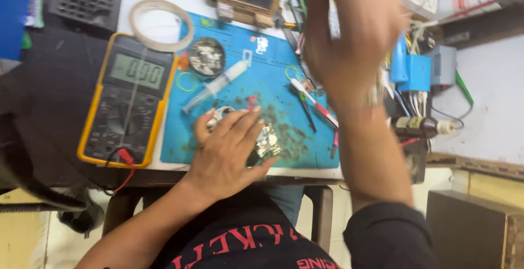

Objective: The person solders a small electronic component on a circuit board and then uses a toothbrush and a liquid to clean the surface. They then apply a substance from a tube to the internal chassis of a phone and use a soldering iron to secure a part inside the device.

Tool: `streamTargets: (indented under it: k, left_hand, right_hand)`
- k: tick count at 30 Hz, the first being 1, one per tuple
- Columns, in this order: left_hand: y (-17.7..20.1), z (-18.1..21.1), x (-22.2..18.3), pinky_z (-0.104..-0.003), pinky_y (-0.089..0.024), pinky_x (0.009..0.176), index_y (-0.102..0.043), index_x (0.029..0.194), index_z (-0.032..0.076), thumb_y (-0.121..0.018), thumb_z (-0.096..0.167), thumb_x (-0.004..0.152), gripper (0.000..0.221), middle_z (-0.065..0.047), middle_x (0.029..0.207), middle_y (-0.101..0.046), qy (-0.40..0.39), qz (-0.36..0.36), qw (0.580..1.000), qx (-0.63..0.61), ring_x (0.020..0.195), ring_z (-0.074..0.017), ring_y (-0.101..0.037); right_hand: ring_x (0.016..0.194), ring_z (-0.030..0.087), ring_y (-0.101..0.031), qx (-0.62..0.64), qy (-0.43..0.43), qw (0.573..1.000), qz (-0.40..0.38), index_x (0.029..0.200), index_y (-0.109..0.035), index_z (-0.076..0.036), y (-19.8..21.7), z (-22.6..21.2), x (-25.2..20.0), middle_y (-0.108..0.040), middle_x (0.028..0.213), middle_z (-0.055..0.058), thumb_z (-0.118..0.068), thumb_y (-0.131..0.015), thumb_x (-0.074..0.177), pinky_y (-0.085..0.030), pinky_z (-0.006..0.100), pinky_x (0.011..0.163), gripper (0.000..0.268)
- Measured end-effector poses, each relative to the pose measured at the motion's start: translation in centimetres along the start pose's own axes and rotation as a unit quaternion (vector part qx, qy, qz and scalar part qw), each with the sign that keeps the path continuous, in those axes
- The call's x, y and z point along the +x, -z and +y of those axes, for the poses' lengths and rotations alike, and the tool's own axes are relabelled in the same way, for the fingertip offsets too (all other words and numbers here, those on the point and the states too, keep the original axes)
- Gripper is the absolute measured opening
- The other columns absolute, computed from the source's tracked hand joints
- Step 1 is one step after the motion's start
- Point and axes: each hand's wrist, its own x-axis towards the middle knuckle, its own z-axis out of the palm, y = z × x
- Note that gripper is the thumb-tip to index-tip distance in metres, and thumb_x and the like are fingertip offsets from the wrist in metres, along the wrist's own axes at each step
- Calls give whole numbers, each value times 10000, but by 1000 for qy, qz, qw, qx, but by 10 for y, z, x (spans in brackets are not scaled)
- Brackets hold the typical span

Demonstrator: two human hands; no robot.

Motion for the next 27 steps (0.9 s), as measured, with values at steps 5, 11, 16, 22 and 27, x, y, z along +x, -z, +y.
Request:
streamTargets:
  k: [5, 11, 16, 22, 27]
  left_hand:
    - [44, 10, -5, -444, -424, 999, -675, 1180, -16, -801, 463, 847, 597, -138, 1222, -721, -41, 55, 997, -45, 1042, -240, -675]
    - [100, 40, -1, -334, -469, 894, -694, 1162, 25, -792, 430, 887, 499, -69, 1122, -752, -234, 44, 969, -65, 953, -150, -693]
    - [104, 53, 6, -389, -450, 942, -695, 1179, 9, -819, 445, 873, 547, -83, 1115, -748, -241, 34, 965, -96, 988, -181, -692]
    - [69, 15, 21, -456, -426, 1000, -697, 1199, -12, -850, 462, 857, 604, -99, 1105, -742, -108, -16, 992, -69, 1031, -219, -692]
    - [43, -19, 17, -591, -275, 1156, -690, 1223, 14, -803, 487, 794, 648, -96, 1176, -742, -51, -103, 993, 14, 1203, -268, -645]
  right_hand:
    - [859, 301, -706, 56, -163, 983, -63, 1220, -709, -17, 76, -36, -106, -728, 992, 155, 108, -790, 921, -545, 387, 752, 334]
    - [1065, 350, -742, 49, -158, 982, -96, 1136, -710, -8, 82, -71, -174, -741, 1132, 186, 145, -638, 807, -573, 437, 937, 371]
    - [1173, 359, -699, 105, -160, 972, -134, 1125, -736, -21, 72, -88, -189, -735, 1183, 168, 96, -646, 736, -518, 493, 1026, 417]
    - [1242, 357, -651, 148, -188, 955, -173, 1118, -744, -41, 69, -83, -187, -721, 1232, 156, 5, -706, 766, -385, 531, 1135, 357]
    - [1249, 352, -651, 159, -231, 945, -169, 1071, -752, -64, 66, -84, -187, -720, 1227, 158, -67, -743, 769, -375, 526, 1161, 302]
